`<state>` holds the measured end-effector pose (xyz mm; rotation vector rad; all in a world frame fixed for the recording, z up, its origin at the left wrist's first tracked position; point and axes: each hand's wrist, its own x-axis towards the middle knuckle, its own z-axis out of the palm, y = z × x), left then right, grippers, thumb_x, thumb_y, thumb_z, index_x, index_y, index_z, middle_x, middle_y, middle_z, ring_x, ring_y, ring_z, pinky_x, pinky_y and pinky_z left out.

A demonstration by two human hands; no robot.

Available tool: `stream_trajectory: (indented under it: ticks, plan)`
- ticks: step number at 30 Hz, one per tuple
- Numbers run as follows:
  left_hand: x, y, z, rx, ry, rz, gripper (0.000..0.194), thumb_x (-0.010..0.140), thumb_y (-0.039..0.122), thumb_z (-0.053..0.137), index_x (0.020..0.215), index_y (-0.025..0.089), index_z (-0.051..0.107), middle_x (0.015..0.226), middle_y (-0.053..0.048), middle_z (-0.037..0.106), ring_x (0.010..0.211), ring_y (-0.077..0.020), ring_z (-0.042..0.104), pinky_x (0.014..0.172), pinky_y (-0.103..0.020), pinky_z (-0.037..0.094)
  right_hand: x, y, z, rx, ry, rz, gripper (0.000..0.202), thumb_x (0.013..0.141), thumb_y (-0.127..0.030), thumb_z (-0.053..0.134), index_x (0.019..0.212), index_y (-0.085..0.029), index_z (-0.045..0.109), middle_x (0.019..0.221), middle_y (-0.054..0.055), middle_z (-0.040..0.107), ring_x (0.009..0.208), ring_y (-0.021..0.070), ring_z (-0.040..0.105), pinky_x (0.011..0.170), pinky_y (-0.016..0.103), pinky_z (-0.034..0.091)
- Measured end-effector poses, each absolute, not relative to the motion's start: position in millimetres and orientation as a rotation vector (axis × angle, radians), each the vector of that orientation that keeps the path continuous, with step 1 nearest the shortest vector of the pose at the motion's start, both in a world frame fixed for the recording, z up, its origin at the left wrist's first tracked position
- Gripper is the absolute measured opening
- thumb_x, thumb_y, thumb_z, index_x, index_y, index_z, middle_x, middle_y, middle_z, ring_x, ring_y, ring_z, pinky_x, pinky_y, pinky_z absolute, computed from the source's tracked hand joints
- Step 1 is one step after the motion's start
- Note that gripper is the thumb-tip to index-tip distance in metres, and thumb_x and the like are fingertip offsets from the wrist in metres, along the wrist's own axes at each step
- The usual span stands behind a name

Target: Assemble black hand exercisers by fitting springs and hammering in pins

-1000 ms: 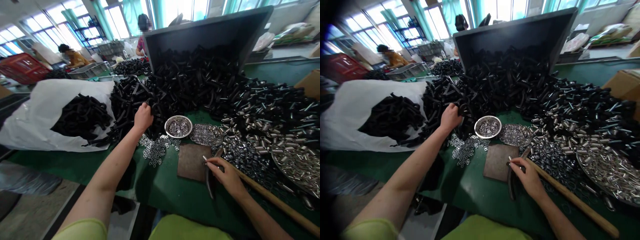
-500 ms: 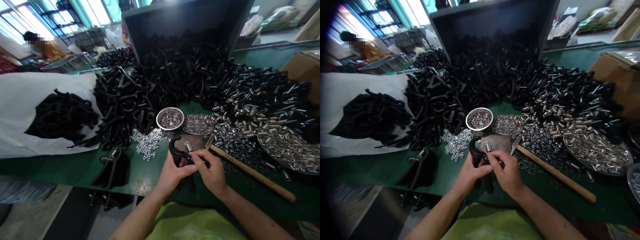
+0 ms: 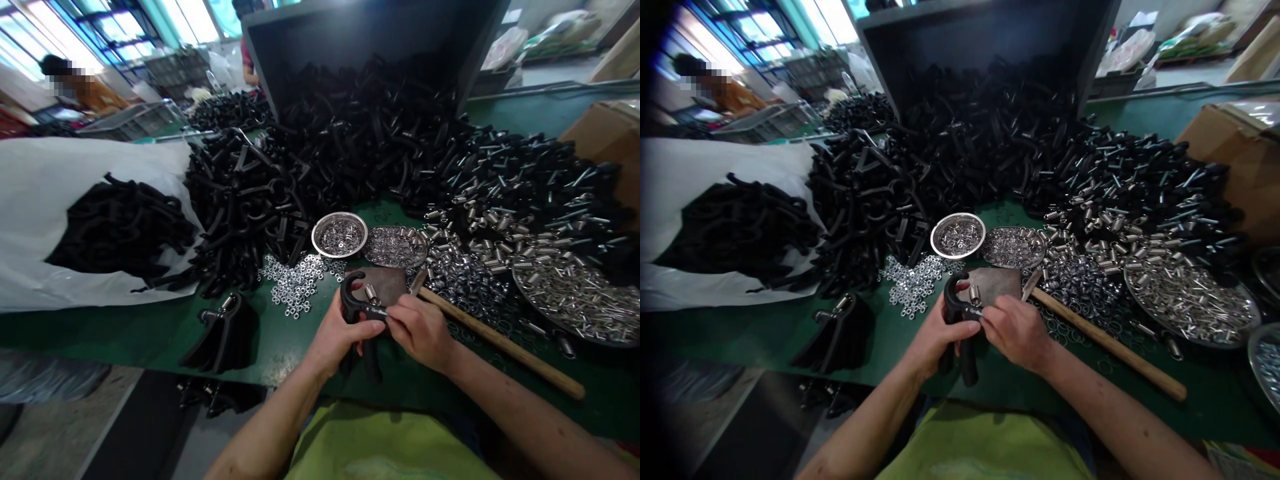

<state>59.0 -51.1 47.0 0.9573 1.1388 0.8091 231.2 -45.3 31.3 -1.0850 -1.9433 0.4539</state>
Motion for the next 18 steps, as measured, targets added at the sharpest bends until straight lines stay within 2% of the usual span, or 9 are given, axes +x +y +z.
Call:
stream_trajectory:
  ticks: [3,5,6,9,10,11,14,16,18]
  plan:
    - [57.6,-50.5,44.4,1.220,1.288,0.934,0.078,0.061,0.029,0.078,0.127,0.025,0.039,0.096,-0.002,0.061,0.074,-0.0155,0.060,0.062,-0.027,0.052,219.7,-48.2,21.8,-1.352,-1.510,1.035,0.029,0.091,-0.047,0.037,0.086,-0.022,0.052,0.057,-0.003,0.049,0.047,0.0119,0.048,0.047,0.024,0.039]
    - [55.8,-50.3,43.1,1.349,1.353,1.009,0.081,0.059,0.026,0.079,0.130,0.026,0.038,0.112,-0.005,0.058,0.094,-0.0205,0.060,0.082,-0.034,0.051,214.9,-50.4,23.5,-1.425,-1.286,1.438,0.041,0.091,-0.056,0.027,0.092,-0.022,0.050,0.049,-0.008,0.038,0.037,0.0101,0.036,0.037,0.022,0.031]
    - [54.4,-50.3,42.8,1.372,1.367,1.009,0.085,0.059,0.026,0.079,0.132,0.026,0.036,0.115,-0.006,0.058,0.098,-0.0217,0.059,0.086,-0.036,0.050,214.5,-51.3,26.3,-1.402,-1.281,1.550,0.043,0.090,-0.058,0.029,0.096,-0.022,0.051,0.049,-0.008,0.038,0.037,0.0101,0.036,0.036,0.021,0.030]
    - [50.1,-50.4,43.6,1.334,1.381,0.946,0.094,0.061,0.029,0.078,0.139,0.029,0.027,0.111,-0.006,0.059,0.093,-0.0219,0.061,0.080,-0.037,0.052,219.3,-52.1,35.8,-1.327,-1.494,1.423,0.041,0.083,-0.055,0.050,0.105,-0.022,0.054,0.074,0.000,0.059,0.063,0.0135,0.057,0.052,0.024,0.044]
    - [48.8,-50.7,44.2,1.322,1.381,0.931,0.095,0.061,0.029,0.078,0.140,0.029,0.025,0.109,-0.006,0.060,0.091,-0.0218,0.062,0.078,-0.036,0.053,221.8,-51.2,37.3,-1.335,-1.534,1.378,0.040,0.082,-0.054,0.051,0.106,-0.021,0.055,0.079,0.002,0.061,0.067,0.0139,0.058,0.055,0.024,0.045]
    - [47.7,-51.1,45.0,1.316,1.374,0.920,0.096,0.061,0.029,0.078,0.141,0.029,0.024,0.108,-0.006,0.060,0.089,-0.0217,0.062,0.077,-0.036,0.053,224.1,-49.4,37.6,-1.355,-1.536,1.413,0.041,0.085,-0.055,0.047,0.106,-0.020,0.056,0.075,0.001,0.062,0.063,0.0136,0.058,0.054,0.024,0.045]
    - [45.2,-52.7,46.2,1.348,1.310,0.870,0.094,0.061,0.025,0.077,0.140,0.029,0.027,0.108,-0.005,0.061,0.089,-0.0219,0.062,0.079,-0.037,0.053,227.3,-39.3,32.7,-1.346,-1.415,1.799,0.056,0.091,-0.059,0.025,0.107,-0.016,0.057,0.053,-0.002,0.056,0.045,0.0128,0.052,0.044,0.023,0.040]
    - [44.8,-54.4,45.0,1.398,1.274,0.825,0.093,0.060,0.023,0.078,0.139,0.029,0.029,0.111,-0.005,0.060,0.093,-0.0228,0.062,0.081,-0.037,0.052,225.0,-31.6,28.5,-1.227,-1.451,1.916,0.054,0.089,-0.060,0.034,0.101,-0.015,0.061,0.065,0.002,0.064,0.058,0.0144,0.059,0.051,0.024,0.044]
    - [45.7,-56.9,41.2,1.432,1.281,0.807,0.094,0.059,0.022,0.078,0.139,0.029,0.030,0.116,-0.006,0.059,0.098,-0.0238,0.061,0.084,-0.036,0.051,219.1,-27.1,26.8,-1.125,-1.555,1.853,0.042,0.086,-0.054,0.048,0.092,-0.015,0.063,0.084,0.004,0.068,0.077,0.0166,0.062,0.064,0.026,0.047]
